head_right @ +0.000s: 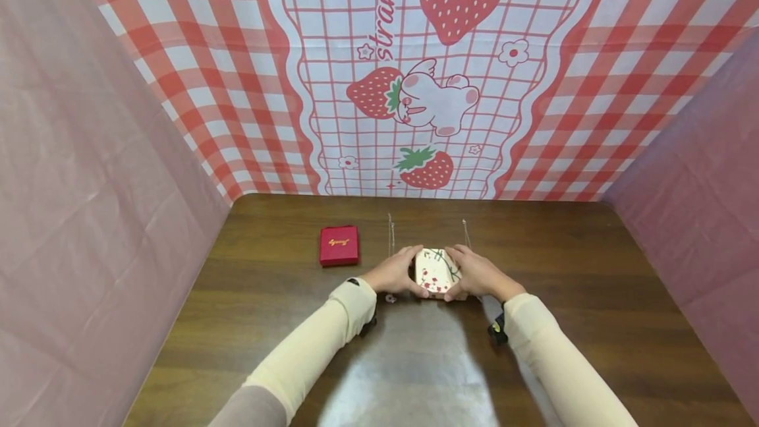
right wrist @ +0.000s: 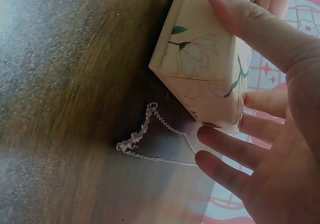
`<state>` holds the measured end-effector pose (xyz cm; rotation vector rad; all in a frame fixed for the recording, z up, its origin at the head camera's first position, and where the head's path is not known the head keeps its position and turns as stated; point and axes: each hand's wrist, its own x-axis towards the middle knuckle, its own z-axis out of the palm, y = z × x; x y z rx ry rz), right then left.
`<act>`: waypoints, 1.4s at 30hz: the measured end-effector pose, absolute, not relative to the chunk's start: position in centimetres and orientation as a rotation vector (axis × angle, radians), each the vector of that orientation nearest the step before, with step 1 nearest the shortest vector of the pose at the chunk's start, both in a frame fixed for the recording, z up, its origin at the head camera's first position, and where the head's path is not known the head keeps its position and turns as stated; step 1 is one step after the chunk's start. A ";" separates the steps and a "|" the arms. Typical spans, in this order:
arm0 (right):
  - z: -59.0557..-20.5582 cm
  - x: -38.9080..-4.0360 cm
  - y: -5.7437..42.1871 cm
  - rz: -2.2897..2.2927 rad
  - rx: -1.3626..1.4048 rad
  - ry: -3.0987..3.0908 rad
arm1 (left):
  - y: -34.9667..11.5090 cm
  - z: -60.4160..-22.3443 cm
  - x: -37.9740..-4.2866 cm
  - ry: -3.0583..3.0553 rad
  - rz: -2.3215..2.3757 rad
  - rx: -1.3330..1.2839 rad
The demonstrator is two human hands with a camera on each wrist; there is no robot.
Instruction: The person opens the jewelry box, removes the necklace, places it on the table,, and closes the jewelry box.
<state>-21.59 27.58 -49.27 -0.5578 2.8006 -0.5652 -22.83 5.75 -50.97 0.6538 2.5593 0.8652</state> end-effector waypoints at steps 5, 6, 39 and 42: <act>-49.2 -22.0 27.2 -0.565 -0.549 2.786 | 5.5 -51.3 -23.3 2.559 0.869 0.654; -49.2 -22.1 27.2 -0.565 -0.550 2.785 | 5.5 -51.3 -23.3 2.559 0.874 0.653; -49.4 -24.9 26.8 -0.594 -0.551 2.727 | 4.9 -50.2 -23.5 2.627 0.789 0.666; -49.3 -25.3 26.8 -0.597 -0.553 2.717 | 4.7 -49.9 -23.3 2.634 0.798 0.679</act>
